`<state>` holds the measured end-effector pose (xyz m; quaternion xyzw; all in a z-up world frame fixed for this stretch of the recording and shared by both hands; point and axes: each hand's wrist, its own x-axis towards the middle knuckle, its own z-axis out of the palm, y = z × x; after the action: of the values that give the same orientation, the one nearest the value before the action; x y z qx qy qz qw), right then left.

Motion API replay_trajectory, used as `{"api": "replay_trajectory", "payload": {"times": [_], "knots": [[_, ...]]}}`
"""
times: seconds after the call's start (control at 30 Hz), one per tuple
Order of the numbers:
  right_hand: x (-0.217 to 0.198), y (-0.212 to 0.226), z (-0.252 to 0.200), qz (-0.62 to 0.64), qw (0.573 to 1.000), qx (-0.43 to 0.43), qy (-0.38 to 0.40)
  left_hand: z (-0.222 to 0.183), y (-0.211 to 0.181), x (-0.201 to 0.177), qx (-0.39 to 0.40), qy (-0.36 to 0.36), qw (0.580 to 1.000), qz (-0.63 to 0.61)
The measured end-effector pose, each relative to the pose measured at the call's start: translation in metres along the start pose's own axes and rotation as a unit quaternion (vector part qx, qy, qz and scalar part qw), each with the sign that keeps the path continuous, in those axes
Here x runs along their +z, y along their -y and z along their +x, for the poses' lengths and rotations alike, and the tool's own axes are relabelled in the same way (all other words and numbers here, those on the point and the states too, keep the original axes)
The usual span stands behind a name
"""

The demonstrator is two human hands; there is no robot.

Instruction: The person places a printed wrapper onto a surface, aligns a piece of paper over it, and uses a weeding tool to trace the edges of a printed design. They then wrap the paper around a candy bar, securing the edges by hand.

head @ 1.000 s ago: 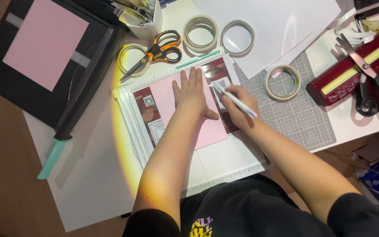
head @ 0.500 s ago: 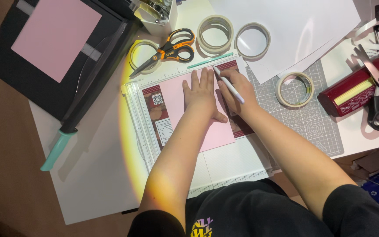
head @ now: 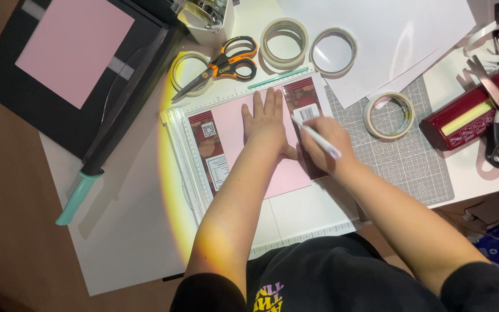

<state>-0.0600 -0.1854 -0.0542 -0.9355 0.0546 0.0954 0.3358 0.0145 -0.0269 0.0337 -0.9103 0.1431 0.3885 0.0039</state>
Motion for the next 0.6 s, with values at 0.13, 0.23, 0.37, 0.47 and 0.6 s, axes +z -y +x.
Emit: {"api": "replay_trajectory", "payload": {"times": [0.13, 0.23, 0.37, 0.47, 0.6], "knots": [[-0.001, -0.017, -0.068, 0.009, 0.999, 0.019, 0.046, -0.004, 0.000, -0.003, 0.004, 0.002, 1.000, -0.009], [0.019, -0.073, -0.115, -0.013, 0.999, -0.028, -0.014, -0.003, 0.001, -0.002, 0.003, 0.001, 1.000, 0.004], [-0.006, -0.120, -0.134, 0.059, 0.995, -0.033, -0.074, 0.000, 0.003, 0.003, 0.013, -0.015, 1.000, -0.002], [-0.044, -0.106, -0.125, -0.055, 0.994, 0.022, -0.093, 0.004, 0.002, 0.006, 0.013, -0.022, 1.000, 0.010], [-0.084, -0.069, -0.107, -0.197, 0.970, 0.143, -0.012, 0.000, 0.003, 0.009, 0.009, -0.040, 0.999, 0.003]]}}
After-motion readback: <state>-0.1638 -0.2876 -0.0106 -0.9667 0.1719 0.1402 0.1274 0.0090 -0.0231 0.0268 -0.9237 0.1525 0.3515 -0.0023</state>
